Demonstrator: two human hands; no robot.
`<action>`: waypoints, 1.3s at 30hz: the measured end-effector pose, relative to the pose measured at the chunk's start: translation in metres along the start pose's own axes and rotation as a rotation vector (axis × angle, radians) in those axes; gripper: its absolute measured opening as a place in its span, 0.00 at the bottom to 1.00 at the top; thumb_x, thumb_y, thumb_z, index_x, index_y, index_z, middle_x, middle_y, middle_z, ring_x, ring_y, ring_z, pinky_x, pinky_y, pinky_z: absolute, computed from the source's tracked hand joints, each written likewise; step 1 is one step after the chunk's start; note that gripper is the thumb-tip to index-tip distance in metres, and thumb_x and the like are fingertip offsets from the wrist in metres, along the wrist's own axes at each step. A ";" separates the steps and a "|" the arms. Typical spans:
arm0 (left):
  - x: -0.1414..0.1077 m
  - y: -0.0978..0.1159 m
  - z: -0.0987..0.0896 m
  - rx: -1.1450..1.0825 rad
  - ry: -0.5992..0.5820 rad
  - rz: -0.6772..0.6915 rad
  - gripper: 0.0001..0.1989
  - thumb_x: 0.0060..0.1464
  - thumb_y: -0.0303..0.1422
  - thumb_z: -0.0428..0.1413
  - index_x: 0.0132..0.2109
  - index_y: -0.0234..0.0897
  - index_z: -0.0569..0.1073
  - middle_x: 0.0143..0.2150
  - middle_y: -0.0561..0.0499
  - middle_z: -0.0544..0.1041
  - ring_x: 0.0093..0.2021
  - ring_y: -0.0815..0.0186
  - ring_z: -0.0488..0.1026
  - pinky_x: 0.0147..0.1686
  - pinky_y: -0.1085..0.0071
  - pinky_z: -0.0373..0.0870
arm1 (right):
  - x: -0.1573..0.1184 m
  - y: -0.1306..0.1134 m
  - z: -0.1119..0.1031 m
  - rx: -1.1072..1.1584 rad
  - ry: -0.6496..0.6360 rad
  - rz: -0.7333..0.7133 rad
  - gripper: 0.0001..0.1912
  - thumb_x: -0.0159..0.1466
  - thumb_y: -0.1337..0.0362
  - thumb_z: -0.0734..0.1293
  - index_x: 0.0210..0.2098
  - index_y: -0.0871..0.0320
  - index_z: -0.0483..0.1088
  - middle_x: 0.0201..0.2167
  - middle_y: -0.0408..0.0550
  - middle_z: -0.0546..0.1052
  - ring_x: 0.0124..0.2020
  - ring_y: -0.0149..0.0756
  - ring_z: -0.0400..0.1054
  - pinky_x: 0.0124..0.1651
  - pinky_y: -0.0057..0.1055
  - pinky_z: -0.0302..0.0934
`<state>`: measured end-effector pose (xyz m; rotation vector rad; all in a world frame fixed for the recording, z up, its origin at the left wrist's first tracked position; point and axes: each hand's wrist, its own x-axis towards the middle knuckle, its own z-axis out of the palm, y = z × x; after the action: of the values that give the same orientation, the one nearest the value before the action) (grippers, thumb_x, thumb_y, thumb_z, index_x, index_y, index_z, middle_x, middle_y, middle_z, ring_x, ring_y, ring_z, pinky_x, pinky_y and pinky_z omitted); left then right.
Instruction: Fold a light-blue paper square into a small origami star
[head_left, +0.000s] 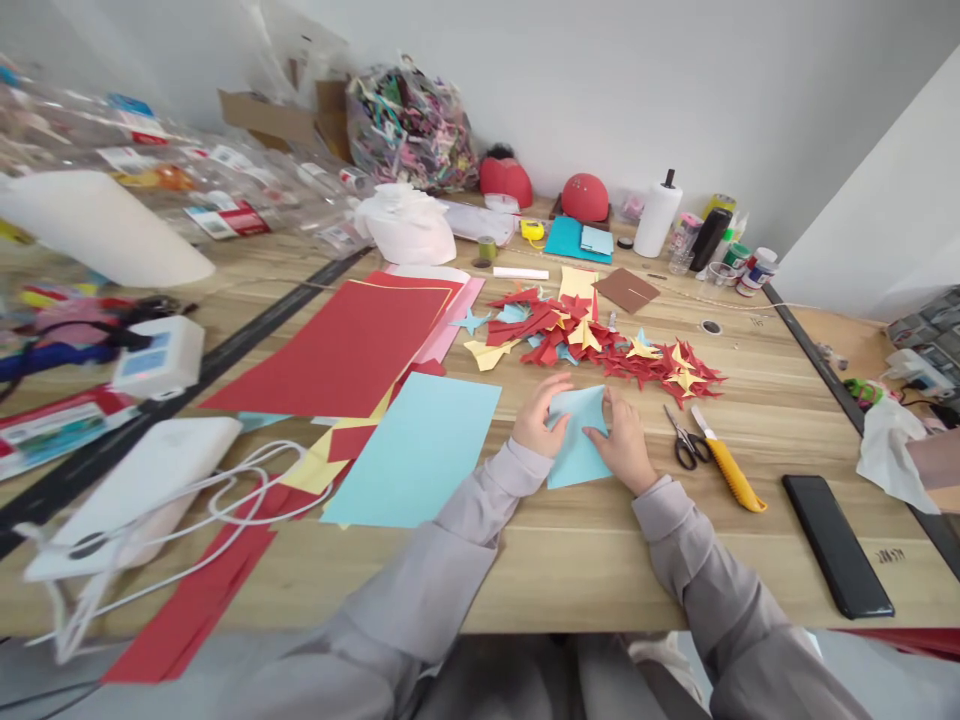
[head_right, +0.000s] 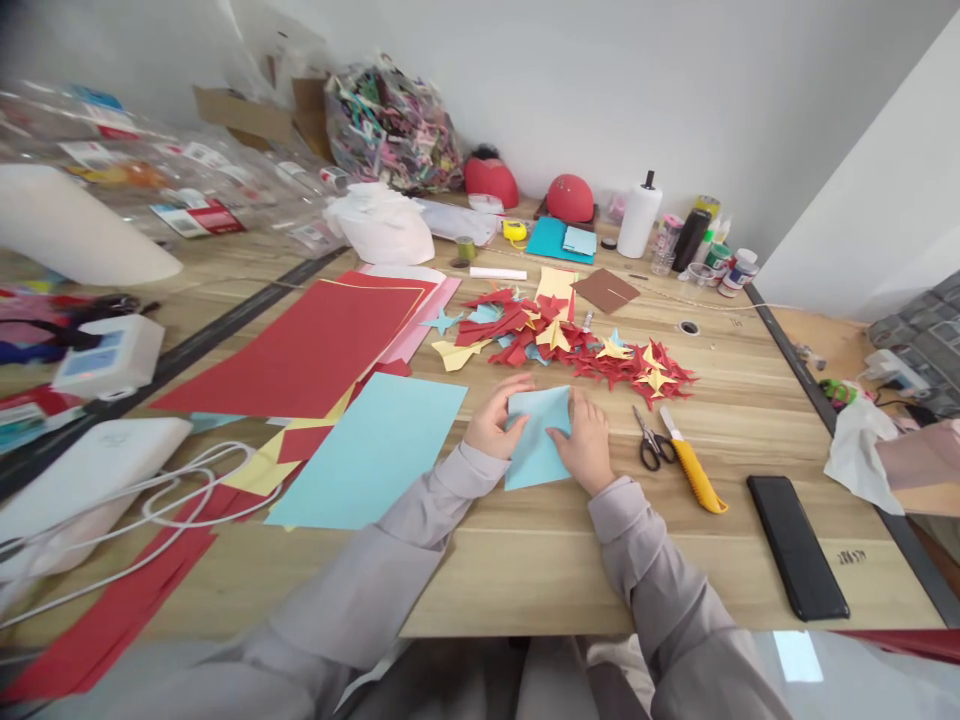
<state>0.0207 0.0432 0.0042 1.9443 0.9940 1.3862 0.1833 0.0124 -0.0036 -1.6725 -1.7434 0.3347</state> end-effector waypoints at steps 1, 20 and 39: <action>-0.001 0.005 0.001 -0.058 -0.013 -0.026 0.17 0.56 0.31 0.50 0.53 0.36 0.64 0.59 0.37 0.66 0.57 0.59 0.68 0.51 0.60 0.71 | 0.001 0.001 0.001 0.062 0.012 0.024 0.36 0.54 0.64 0.69 0.60 0.61 0.56 0.49 0.56 0.73 0.51 0.47 0.65 0.55 0.46 0.55; -0.037 -0.006 -0.033 0.722 -0.808 0.149 0.31 0.54 0.49 0.53 0.60 0.37 0.65 0.66 0.37 0.59 0.66 0.39 0.50 0.59 0.40 0.53 | 0.022 0.030 -0.007 0.921 0.429 0.339 0.17 0.56 0.51 0.64 0.35 0.58 0.63 0.33 0.46 0.74 0.33 0.32 0.67 0.40 0.32 0.62; 0.003 0.016 -0.073 0.816 -0.634 0.418 0.31 0.50 0.24 0.53 0.62 0.36 0.62 0.67 0.38 0.57 0.68 0.50 0.51 0.63 0.48 0.52 | 0.019 0.019 -0.005 0.926 0.199 0.311 0.20 0.52 0.49 0.67 0.36 0.58 0.66 0.27 0.48 0.77 0.25 0.35 0.70 0.26 0.30 0.61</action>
<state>-0.0441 0.0380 0.0418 3.0537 0.9259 0.4230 0.2024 0.0319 -0.0055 -1.2014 -0.9226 0.9173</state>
